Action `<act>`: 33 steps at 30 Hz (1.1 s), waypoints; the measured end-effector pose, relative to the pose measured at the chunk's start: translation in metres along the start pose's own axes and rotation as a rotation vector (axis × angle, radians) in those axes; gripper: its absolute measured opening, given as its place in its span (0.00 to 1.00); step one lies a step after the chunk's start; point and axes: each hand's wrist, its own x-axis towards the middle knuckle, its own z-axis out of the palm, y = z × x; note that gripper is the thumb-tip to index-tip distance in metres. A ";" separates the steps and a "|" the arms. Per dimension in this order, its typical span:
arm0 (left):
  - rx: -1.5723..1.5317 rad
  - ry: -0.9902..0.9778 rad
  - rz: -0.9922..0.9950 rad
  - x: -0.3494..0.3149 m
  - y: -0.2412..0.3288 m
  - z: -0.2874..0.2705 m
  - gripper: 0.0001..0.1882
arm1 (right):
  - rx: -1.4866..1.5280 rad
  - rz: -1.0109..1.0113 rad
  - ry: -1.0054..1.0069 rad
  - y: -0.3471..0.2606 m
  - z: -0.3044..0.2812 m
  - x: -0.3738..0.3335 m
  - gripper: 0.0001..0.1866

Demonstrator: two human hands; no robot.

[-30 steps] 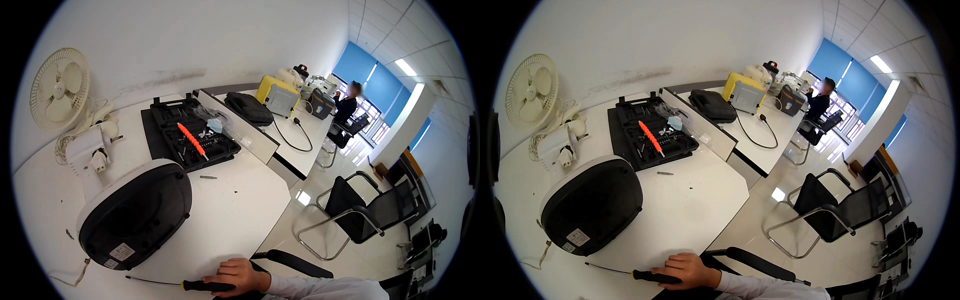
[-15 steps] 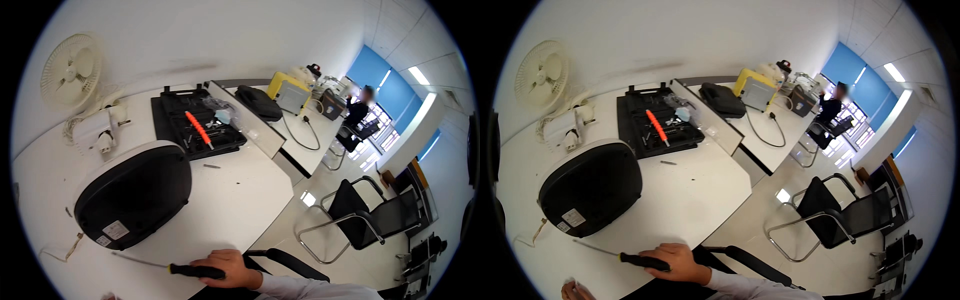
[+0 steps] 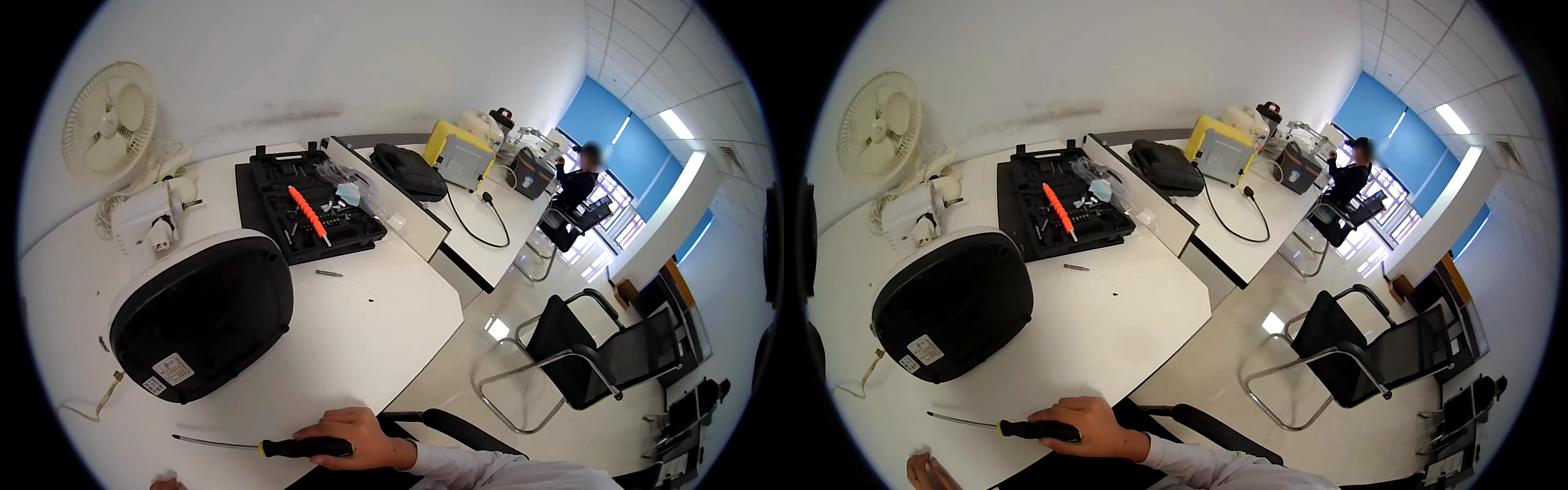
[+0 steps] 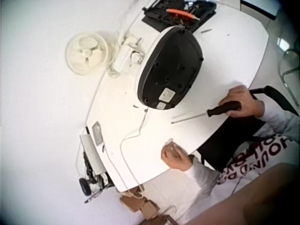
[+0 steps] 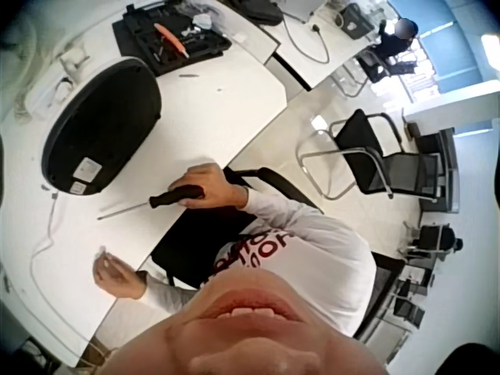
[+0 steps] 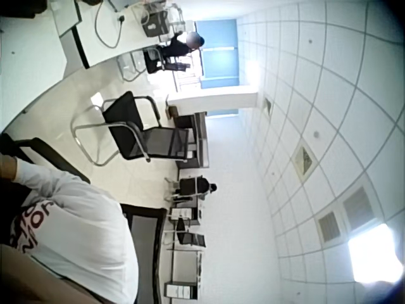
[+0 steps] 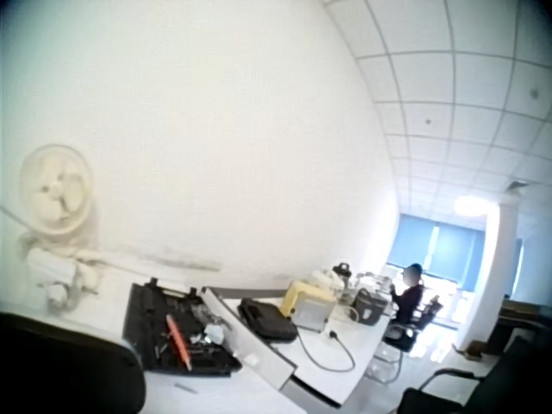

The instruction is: The person uses a screwdriver to remove screws from the base of a white electric appliance, likely a fan, and places the screws on the table. The person then flips the appliance over and continues to remove screws from the underside.

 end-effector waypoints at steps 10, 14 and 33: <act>0.088 -0.025 0.107 0.002 0.009 0.001 0.10 | 0.321 -0.143 0.150 -0.040 -0.039 0.008 0.23; 0.085 0.054 0.052 -0.013 -0.029 0.006 0.08 | 0.301 -0.233 0.229 -0.063 -0.038 0.028 0.25; 0.142 0.104 -0.085 -0.012 -0.017 0.006 0.08 | 0.036 -0.511 0.660 -0.049 -0.002 0.027 0.25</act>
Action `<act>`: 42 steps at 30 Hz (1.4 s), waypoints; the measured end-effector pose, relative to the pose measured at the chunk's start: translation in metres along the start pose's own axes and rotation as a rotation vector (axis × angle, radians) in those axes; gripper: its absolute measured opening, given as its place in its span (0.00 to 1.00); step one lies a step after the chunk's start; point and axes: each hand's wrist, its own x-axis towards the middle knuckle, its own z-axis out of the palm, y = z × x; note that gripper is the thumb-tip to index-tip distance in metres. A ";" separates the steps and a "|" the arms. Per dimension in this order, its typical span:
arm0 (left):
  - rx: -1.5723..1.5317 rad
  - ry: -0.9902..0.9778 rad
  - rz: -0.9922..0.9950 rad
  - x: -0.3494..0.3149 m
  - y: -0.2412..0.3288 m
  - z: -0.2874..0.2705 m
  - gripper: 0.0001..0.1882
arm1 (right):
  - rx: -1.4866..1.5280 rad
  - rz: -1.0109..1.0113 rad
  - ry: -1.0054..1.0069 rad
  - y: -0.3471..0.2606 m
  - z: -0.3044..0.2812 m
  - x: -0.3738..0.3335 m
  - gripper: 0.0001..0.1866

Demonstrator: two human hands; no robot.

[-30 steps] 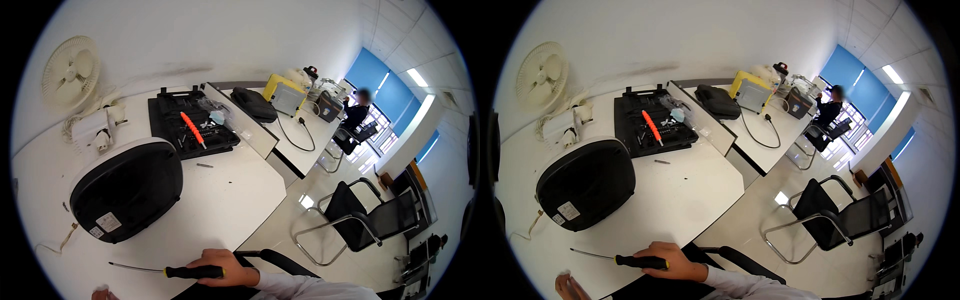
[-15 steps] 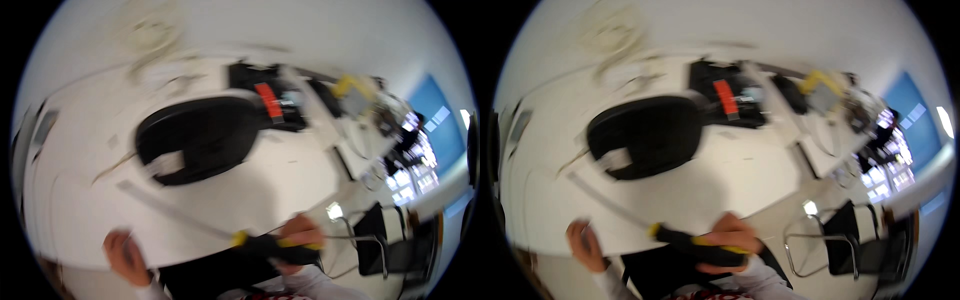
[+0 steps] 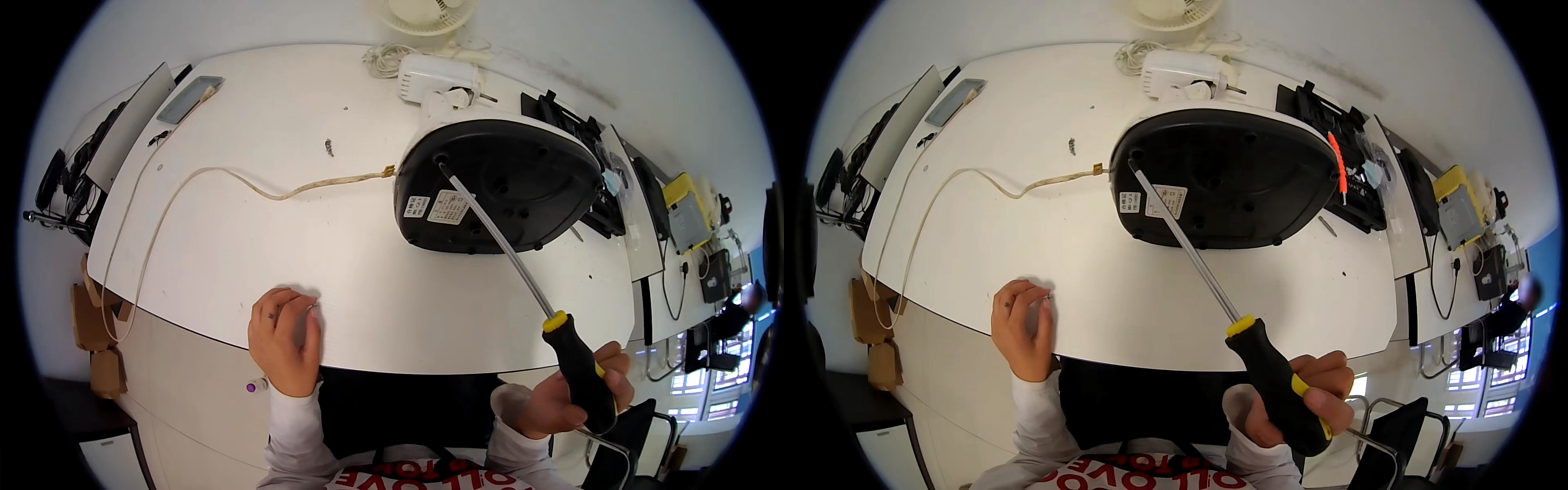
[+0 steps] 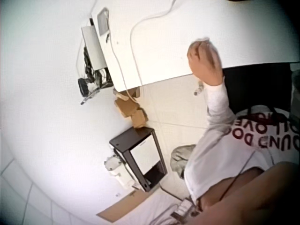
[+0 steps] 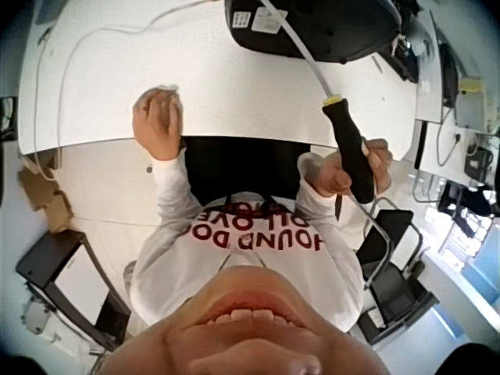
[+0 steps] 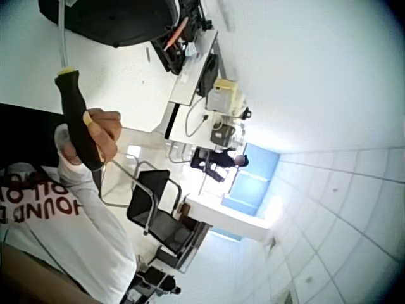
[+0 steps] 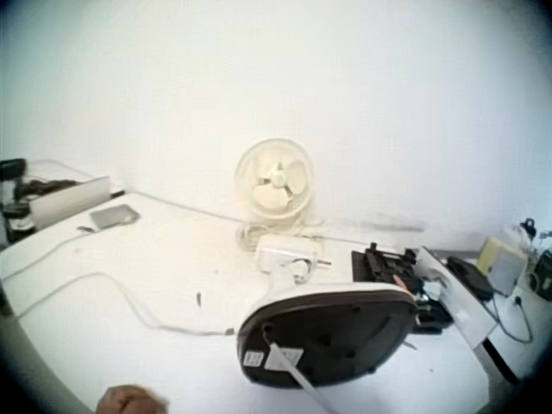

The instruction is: The person uses a screwdriver to remove screws from the base of a white electric appliance, likely a fan, and places the screws on the table. The person then flips the appliance over and continues to remove screws from the underside.

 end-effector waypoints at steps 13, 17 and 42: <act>-0.125 -0.020 0.014 -0.002 0.009 0.007 0.08 | -0.128 -0.135 -0.302 0.003 -0.005 0.003 0.25; -0.106 -0.063 0.097 -0.013 -0.022 0.006 0.09 | -0.051 -0.084 -0.338 -0.017 0.005 0.018 0.18; -0.113 -0.057 0.018 0.004 0.018 -0.009 0.14 | 0.038 -0.436 -0.241 -0.039 0.047 0.029 0.11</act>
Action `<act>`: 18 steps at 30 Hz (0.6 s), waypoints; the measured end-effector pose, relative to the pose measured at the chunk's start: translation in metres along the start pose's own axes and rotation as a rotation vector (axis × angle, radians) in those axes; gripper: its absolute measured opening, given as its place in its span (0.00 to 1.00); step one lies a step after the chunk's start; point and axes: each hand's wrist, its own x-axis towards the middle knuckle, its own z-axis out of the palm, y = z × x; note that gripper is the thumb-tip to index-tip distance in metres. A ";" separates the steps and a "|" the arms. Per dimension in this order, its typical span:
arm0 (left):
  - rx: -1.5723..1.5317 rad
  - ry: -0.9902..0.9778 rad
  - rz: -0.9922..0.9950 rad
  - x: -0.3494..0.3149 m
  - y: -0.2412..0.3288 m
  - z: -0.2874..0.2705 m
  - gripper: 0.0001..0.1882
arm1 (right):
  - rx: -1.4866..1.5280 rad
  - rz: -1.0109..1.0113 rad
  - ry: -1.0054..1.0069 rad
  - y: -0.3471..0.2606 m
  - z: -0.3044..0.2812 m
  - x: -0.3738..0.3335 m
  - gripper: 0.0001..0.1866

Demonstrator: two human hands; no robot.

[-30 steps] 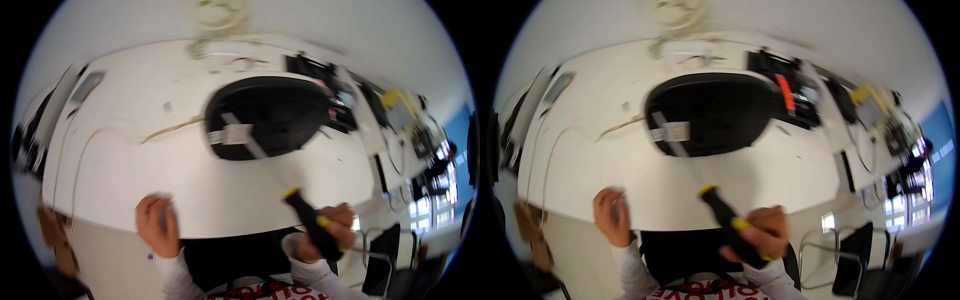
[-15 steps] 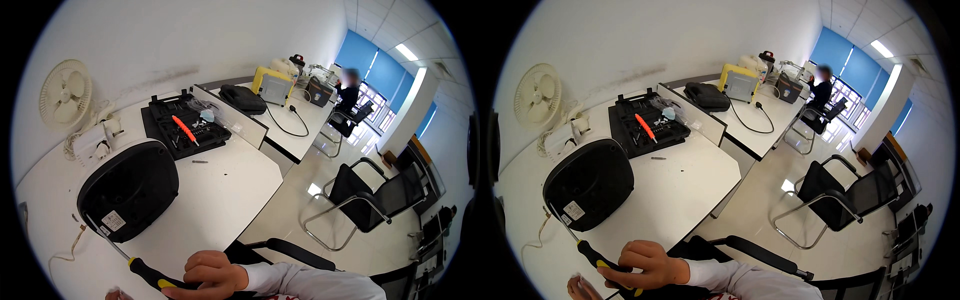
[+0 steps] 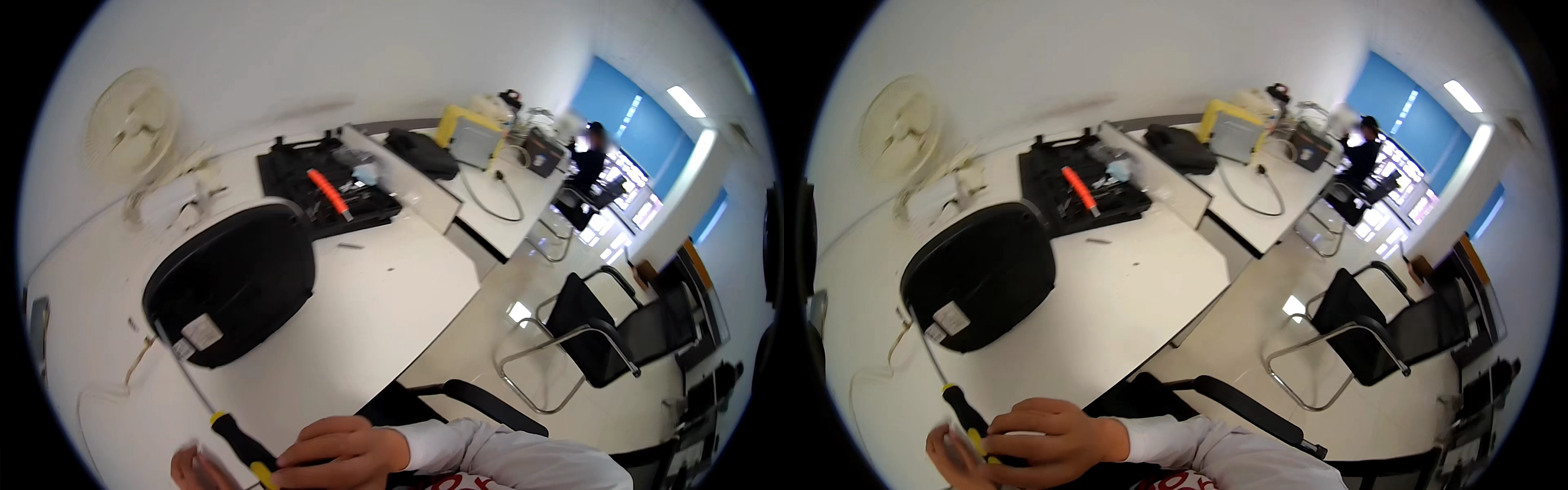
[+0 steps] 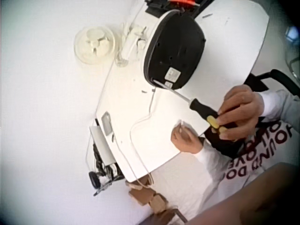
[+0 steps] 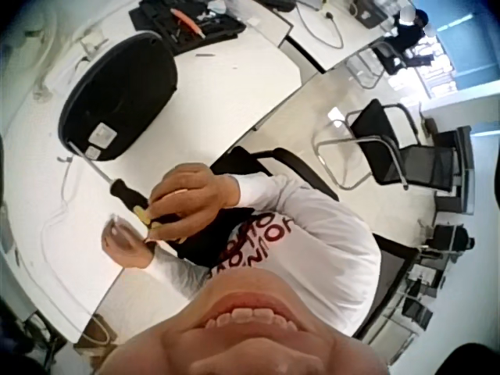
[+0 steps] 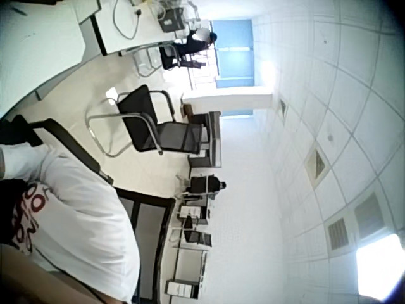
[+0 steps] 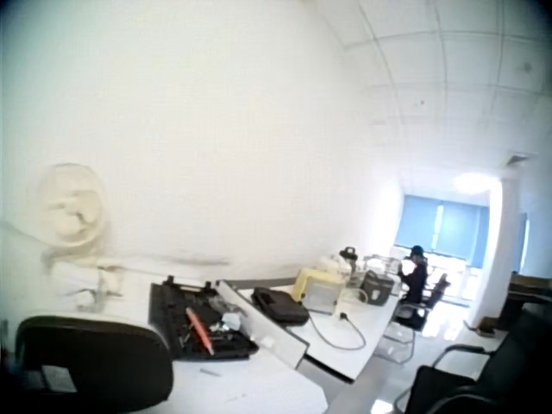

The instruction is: The person uses a screwdriver to remove screws from the base of a white electric appliance, likely a fan, and places the screws on the table. The person then flips the appliance over and continues to remove screws from the underside.

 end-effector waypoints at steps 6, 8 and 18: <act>-0.222 0.144 0.189 0.042 0.025 0.006 0.13 | 0.018 0.150 0.053 -0.006 0.008 -0.030 0.19; -0.245 0.092 0.268 0.066 0.040 0.006 0.18 | -0.076 0.274 -0.062 -0.019 0.004 -0.027 0.27; -0.228 -0.626 0.418 0.181 0.038 0.012 0.33 | 0.167 0.291 -0.085 -0.020 0.017 -0.037 0.31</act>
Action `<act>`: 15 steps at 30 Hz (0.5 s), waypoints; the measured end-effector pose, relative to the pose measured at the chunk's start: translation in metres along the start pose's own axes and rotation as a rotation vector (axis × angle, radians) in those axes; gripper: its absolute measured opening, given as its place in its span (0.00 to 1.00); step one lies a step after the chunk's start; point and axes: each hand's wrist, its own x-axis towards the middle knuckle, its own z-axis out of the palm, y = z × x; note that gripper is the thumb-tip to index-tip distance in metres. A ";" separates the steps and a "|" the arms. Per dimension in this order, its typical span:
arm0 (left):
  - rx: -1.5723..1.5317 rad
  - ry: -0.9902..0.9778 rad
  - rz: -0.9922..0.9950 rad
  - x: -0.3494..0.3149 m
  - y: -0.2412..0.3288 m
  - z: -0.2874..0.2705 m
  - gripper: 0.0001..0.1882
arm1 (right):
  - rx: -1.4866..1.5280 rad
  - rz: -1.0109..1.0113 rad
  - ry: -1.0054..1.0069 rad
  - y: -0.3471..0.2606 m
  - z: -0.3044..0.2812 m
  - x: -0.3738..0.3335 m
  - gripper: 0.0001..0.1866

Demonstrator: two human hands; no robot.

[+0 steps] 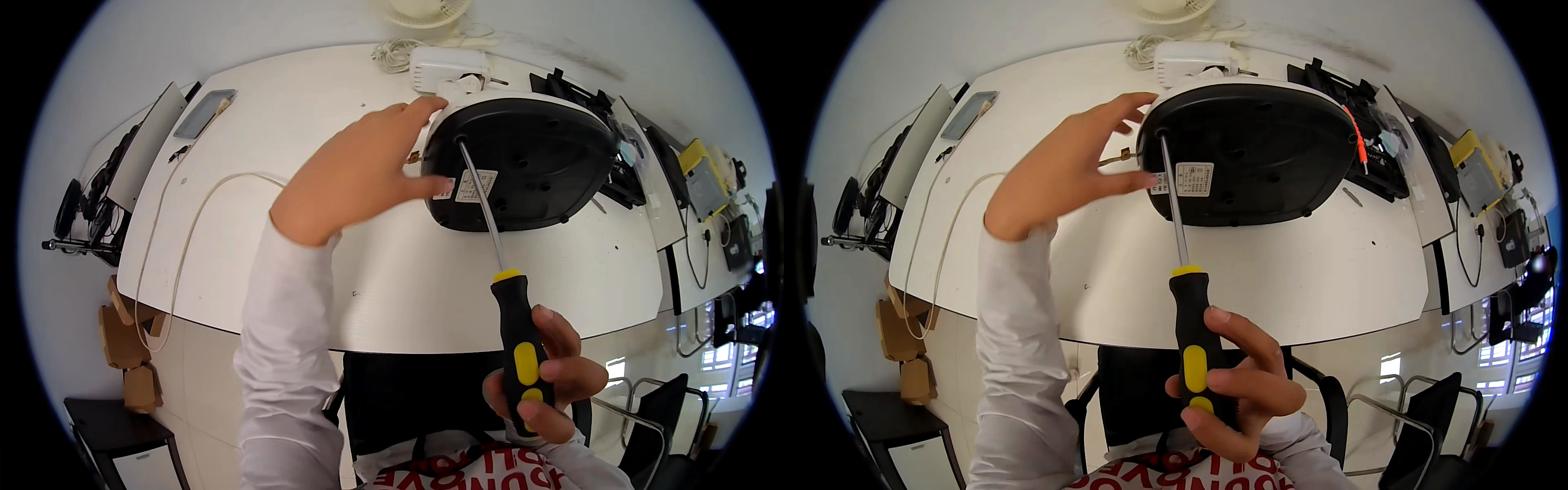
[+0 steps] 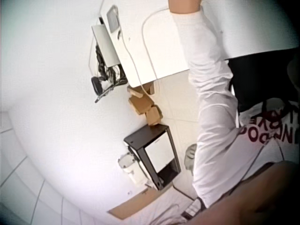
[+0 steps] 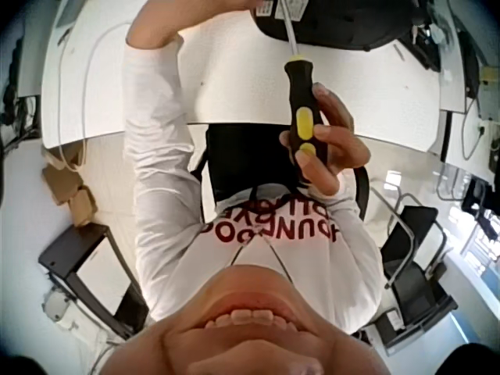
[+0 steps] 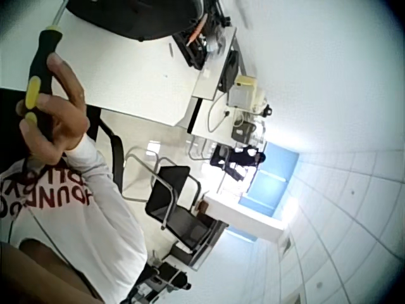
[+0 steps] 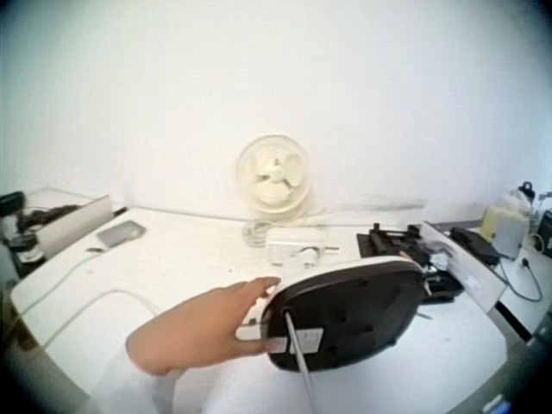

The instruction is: The person uses a screwdriver to remove screws from the base of a white electric appliance, likely a fan, and places the screws on the table. The person then flips the appliance over and continues to remove screws from the underside.

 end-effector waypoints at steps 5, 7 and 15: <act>0.036 -0.041 -0.018 0.020 0.003 0.002 0.28 | 0.010 -0.015 0.023 0.003 -0.002 0.000 0.31; 0.105 -0.053 -0.029 0.019 0.002 0.004 0.26 | 0.009 -0.027 0.023 0.004 -0.002 0.001 0.29; 0.238 -0.181 -0.076 0.046 0.021 -0.018 0.18 | -0.023 0.051 0.116 -0.005 -0.005 0.011 0.25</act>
